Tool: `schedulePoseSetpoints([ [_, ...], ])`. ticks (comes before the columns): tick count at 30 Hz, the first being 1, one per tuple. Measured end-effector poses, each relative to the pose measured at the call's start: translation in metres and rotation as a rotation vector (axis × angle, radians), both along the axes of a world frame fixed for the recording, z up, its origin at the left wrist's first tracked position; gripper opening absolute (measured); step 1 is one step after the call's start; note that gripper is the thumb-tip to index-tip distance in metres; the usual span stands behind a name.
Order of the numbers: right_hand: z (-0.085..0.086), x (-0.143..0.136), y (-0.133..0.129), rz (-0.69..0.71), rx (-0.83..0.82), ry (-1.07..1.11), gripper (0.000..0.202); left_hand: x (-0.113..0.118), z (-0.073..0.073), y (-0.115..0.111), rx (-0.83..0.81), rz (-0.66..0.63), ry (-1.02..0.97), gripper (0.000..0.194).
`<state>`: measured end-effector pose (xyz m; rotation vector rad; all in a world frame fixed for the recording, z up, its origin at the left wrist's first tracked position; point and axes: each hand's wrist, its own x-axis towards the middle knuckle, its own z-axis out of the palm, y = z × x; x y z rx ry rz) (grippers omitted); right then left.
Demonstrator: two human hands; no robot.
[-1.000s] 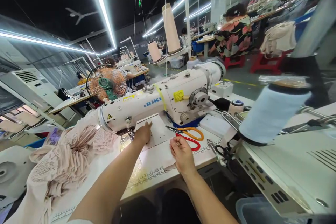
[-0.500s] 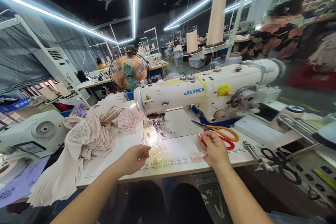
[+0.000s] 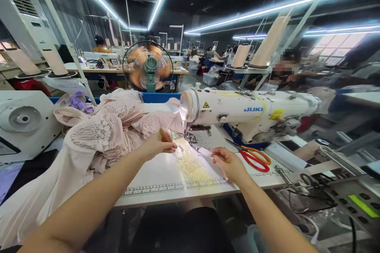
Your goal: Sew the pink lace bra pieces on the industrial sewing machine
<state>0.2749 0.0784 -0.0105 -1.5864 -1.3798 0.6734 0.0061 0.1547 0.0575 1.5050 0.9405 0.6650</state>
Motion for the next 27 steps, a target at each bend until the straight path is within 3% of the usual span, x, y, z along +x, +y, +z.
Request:
schedulePoseSetpoints([
  [5, -0.008, -0.009, -0.003, -0.056, -0.103, -0.317, 0.016, 0.004, -0.021, 0.019, -0.069, -0.067, -0.067, 0.025],
  [11, -0.012, -0.005, -0.008, -0.005, -0.231, -0.451, 0.014, -0.018, -0.036, 0.005, 0.154, -0.119, 0.106, 0.013],
  [13, -0.010, -0.004, -0.008, 0.017, -0.268, -0.461, 0.013, -0.027, -0.034, -0.005, 0.343, -0.235, 0.290, 0.015],
  [15, -0.007, -0.002, -0.007, 0.040, -0.297, -0.469, 0.013, -0.036, -0.028, -0.014, 0.502, -0.427, 0.514, 0.031],
  [17, -0.005, 0.000, -0.005, 0.051, -0.318, -0.481, 0.014, -0.041, -0.019, -0.019, 0.531, -0.596, 0.681, 0.051],
  [19, -0.004, 0.003, -0.001, 0.048, -0.335, -0.490, 0.010, -0.042, -0.008, -0.019, 0.488, -0.680, 0.789, 0.063],
  [23, -0.007, 0.005, 0.008, 0.001, -0.356, -0.482, 0.012, -0.027, 0.009, -0.010, 0.345, -0.695, 0.817, 0.044],
  [27, -0.011, 0.004, 0.009, -0.061, -0.300, -0.469, 0.019, -0.002, 0.009, -0.002, 0.330, -0.574, 0.806, 0.019],
])
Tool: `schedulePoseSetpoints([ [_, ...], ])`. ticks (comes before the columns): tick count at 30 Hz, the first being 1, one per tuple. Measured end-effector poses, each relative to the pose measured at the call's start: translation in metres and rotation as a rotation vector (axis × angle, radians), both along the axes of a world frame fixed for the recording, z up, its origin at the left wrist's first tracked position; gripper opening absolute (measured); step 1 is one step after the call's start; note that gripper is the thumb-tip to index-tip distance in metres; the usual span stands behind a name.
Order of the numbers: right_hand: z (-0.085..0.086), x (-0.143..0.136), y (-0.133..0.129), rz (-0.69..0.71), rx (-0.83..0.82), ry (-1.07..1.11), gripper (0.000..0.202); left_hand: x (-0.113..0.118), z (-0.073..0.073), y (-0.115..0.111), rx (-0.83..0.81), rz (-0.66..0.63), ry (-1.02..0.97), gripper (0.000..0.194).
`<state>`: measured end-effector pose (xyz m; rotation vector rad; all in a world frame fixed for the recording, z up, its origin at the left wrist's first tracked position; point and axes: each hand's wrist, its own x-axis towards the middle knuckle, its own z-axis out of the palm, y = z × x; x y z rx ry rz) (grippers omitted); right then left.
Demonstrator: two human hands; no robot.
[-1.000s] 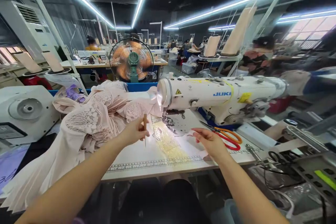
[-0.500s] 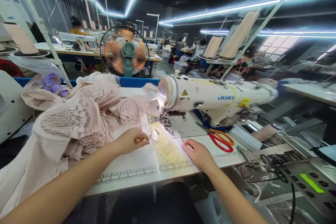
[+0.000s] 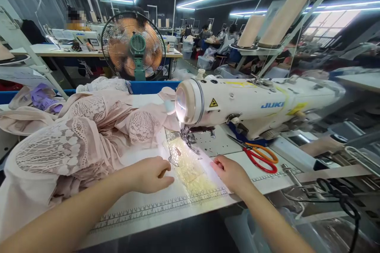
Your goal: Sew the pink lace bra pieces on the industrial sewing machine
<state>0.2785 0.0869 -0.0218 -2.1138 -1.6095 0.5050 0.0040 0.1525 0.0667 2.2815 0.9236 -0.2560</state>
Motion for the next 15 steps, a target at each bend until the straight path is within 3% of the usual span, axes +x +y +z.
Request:
schedulePoseSetpoints([
  [3, 0.000, -0.004, -0.009, -0.033, 0.118, 0.025, 0.021, 0.016, -0.007, 0.002, 0.096, 0.095, -0.036, 0.016],
  [5, 0.000, -0.010, -0.016, -0.036, 0.208, 0.042, 0.021, 0.025, -0.013, 0.002, 0.117, 0.107, -0.063, 0.025],
  [7, -0.002, -0.017, -0.021, -0.018, 0.290, 0.051, 0.020, 0.034, -0.019, 0.004, 0.181, 0.072, -0.063, 0.032],
  [11, -0.011, -0.031, -0.020, 0.043, 0.386, 0.036, 0.020, 0.046, -0.040, 0.011, 0.420, -0.040, 0.011, 0.023],
  [15, -0.016, -0.038, -0.016, 0.075, 0.388, -0.010, 0.019, 0.047, -0.060, 0.018, 0.489, -0.069, 0.006, 0.022],
])
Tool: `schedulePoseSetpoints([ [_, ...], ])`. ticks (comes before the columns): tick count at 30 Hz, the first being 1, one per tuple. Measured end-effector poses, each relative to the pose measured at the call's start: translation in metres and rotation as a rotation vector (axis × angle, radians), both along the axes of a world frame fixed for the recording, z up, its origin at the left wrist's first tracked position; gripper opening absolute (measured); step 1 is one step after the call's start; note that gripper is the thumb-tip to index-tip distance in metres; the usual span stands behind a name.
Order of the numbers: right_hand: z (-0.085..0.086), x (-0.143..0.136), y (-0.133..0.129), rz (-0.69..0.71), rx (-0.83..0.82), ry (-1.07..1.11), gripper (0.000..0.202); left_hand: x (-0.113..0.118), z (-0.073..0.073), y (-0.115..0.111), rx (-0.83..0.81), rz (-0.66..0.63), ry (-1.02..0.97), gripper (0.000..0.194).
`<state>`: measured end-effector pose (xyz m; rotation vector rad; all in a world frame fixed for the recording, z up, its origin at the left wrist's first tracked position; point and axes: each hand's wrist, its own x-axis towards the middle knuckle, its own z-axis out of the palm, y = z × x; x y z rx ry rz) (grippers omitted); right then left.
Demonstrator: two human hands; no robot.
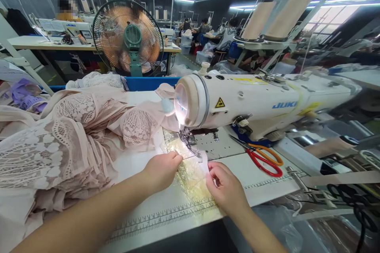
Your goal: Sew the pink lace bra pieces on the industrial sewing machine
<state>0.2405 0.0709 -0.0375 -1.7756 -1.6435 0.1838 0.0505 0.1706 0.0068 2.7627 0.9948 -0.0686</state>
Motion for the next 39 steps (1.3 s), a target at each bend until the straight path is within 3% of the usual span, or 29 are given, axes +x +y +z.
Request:
schedulePoseSetpoints([
  [4, 0.003, -0.003, -0.005, 0.007, -0.040, -0.050, 0.020, -0.003, -0.008, 0.003, 0.012, -0.018, -0.007, 0.024],
  [11, 0.001, -0.007, -0.015, -0.004, -0.072, -0.037, 0.025, -0.003, -0.008, 0.001, 0.027, -0.051, -0.007, 0.023],
  [19, 0.004, -0.013, -0.011, -0.059, -0.055, 0.022, 0.026, -0.005, -0.001, -0.001, 0.027, -0.077, -0.005, 0.022],
  [39, 0.008, -0.007, -0.009, -0.079, -0.097, 0.029, 0.023, 0.009, -0.013, -0.005, 0.098, -0.081, -0.003, 0.032],
])
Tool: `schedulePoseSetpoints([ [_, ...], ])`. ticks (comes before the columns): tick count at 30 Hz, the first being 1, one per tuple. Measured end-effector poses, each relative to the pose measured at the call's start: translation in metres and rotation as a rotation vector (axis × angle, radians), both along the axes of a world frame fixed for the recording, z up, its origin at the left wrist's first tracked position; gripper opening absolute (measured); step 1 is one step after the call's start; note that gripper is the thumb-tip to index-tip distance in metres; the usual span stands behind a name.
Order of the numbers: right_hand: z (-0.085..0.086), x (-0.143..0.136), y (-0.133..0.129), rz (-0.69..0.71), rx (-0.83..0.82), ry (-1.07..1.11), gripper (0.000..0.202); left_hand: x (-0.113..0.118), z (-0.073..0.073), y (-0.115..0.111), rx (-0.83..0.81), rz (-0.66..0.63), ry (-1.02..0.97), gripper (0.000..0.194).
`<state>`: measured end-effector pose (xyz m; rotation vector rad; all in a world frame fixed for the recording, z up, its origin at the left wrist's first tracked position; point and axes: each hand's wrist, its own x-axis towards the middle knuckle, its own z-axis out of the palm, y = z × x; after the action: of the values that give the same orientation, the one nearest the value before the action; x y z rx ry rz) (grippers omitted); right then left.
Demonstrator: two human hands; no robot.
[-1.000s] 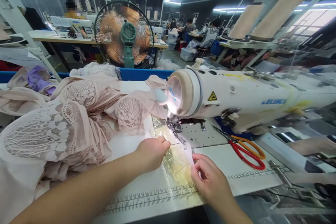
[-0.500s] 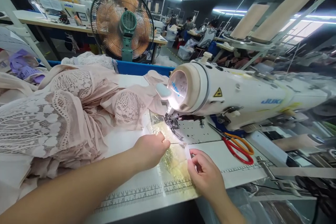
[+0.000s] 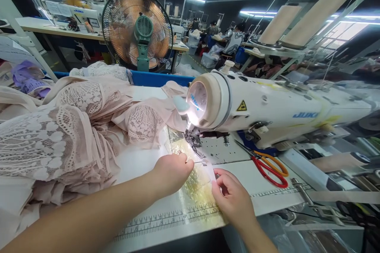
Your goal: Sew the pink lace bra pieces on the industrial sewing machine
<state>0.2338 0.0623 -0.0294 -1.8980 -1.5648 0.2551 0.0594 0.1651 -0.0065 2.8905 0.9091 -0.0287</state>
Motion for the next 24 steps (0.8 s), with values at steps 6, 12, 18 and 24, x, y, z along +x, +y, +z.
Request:
schedulePoseSetpoints([
  [6, 0.001, 0.002, 0.001, 0.028, -0.048, 0.002, 0.024, 0.007, 0.001, 0.001, -0.002, 0.023, 0.009, 0.032],
  [12, 0.006, 0.008, 0.008, 0.104, -0.119, -0.013, 0.022, 0.007, -0.001, -0.001, 0.011, 0.010, -0.001, 0.032],
  [18, 0.009, 0.020, 0.019, 0.142, -0.185, -0.040, 0.019, 0.008, 0.001, -0.007, 0.014, -0.003, 0.056, 0.037],
  [24, 0.018, 0.026, 0.026, 0.117, -0.225, -0.055, 0.020, 0.012, 0.003, -0.010, -0.010, -0.004, 0.070, 0.041],
])
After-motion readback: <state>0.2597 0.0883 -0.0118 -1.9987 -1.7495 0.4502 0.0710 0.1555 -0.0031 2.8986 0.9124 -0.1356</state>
